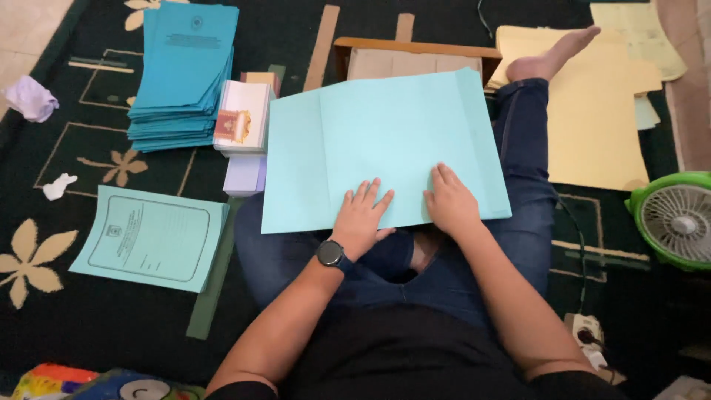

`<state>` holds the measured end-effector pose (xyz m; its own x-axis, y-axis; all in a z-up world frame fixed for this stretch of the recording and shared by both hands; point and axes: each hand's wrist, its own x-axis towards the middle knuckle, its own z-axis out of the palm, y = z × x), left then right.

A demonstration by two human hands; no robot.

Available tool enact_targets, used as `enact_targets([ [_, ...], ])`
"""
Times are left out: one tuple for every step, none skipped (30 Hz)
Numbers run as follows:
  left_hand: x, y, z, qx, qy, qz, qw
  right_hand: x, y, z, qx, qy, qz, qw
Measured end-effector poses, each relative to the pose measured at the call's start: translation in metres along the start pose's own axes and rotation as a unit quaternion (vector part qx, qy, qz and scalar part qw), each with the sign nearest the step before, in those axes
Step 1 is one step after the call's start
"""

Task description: The person sits on the floor and repeatedly folds light blue paper sheets in half by hand. They smooth the creases with their hands and place the folded sheets onto a stack on the floor to their left.

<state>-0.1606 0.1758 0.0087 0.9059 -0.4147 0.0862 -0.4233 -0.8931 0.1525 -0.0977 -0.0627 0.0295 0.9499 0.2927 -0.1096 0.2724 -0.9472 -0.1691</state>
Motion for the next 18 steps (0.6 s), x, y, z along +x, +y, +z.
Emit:
enact_targets([
  [0.003, -0.003, 0.001, 0.002, 0.005, 0.000, 1.000, 0.004, 0.010, 0.006, -0.002, 0.004, -0.002, 1.000],
  [0.006, -0.006, 0.002, -0.011, -0.011, -0.002, 1.000, 0.009, 0.020, 0.011, 0.061, -0.021, 0.072, 0.995],
  [0.007, -0.008, 0.005, -0.026, -0.030, -0.004, 0.999, 0.011, 0.030, 0.019, 0.124, -0.050, 0.146, 0.980],
  [0.008, -0.009, 0.007, -0.025, -0.028, -0.005, 0.999, 0.006, 0.027, 0.006, 0.123, -0.049, 0.145, 0.981],
  [0.009, -0.010, 0.010, -0.029, -0.035, -0.010, 0.999, 0.001, 0.023, -0.006, 0.185, -0.085, 0.161, 0.966],
  [0.010, -0.012, 0.012, -0.034, -0.043, -0.014, 0.998, -0.004, 0.019, -0.018, 0.245, -0.121, 0.177, 0.946],
  [0.007, -0.008, 0.010, -0.035, -0.045, -0.016, 0.998, -0.010, 0.014, -0.026, 0.245, -0.124, 0.176, 0.945],
  [0.004, -0.004, 0.008, -0.013, 0.017, -0.006, 1.000, -0.015, 0.009, -0.034, 0.382, -0.101, 0.171, 0.903],
  [0.000, 0.000, 0.006, 0.008, 0.078, 0.003, 0.997, -0.021, 0.005, -0.041, 0.510, -0.075, 0.163, 0.841],
  [0.000, 0.005, 0.008, 0.007, 0.076, 0.000, 0.997, -0.028, -0.005, -0.051, 0.509, -0.079, 0.163, 0.841],
  [0.002, 0.008, 0.009, 0.018, 0.114, -0.008, 0.993, -0.032, -0.015, -0.061, 0.575, -0.050, 0.117, 0.808],
  [0.003, 0.011, 0.010, 0.030, 0.152, -0.016, 0.988, -0.037, -0.026, -0.073, 0.637, -0.021, 0.070, 0.768],
  [0.005, 0.016, -0.004, 0.032, 0.154, -0.022, 0.987, -0.038, -0.022, -0.069, 0.635, -0.025, 0.065, 0.769],
  [0.005, 0.021, -0.018, 0.007, 0.207, -0.040, 0.978, -0.040, -0.020, -0.065, 0.679, -0.004, 0.031, 0.734],
  [0.005, 0.026, -0.033, -0.015, 0.260, -0.061, 0.964, -0.041, -0.018, -0.061, 0.720, 0.015, -0.005, 0.694],
  [0.002, 0.029, -0.051, -0.011, 0.263, -0.070, 0.962, -0.041, -0.015, -0.061, 0.718, 0.008, -0.012, 0.696],
  [0.000, 0.033, -0.070, -0.188, 0.309, -0.103, 0.927, -0.039, -0.011, -0.062, 0.747, 0.009, -0.034, 0.664],
  [-0.003, 0.036, -0.090, -0.358, 0.347, -0.129, 0.858, -0.038, -0.008, -0.064, 0.774, 0.008, -0.056, 0.630],
])
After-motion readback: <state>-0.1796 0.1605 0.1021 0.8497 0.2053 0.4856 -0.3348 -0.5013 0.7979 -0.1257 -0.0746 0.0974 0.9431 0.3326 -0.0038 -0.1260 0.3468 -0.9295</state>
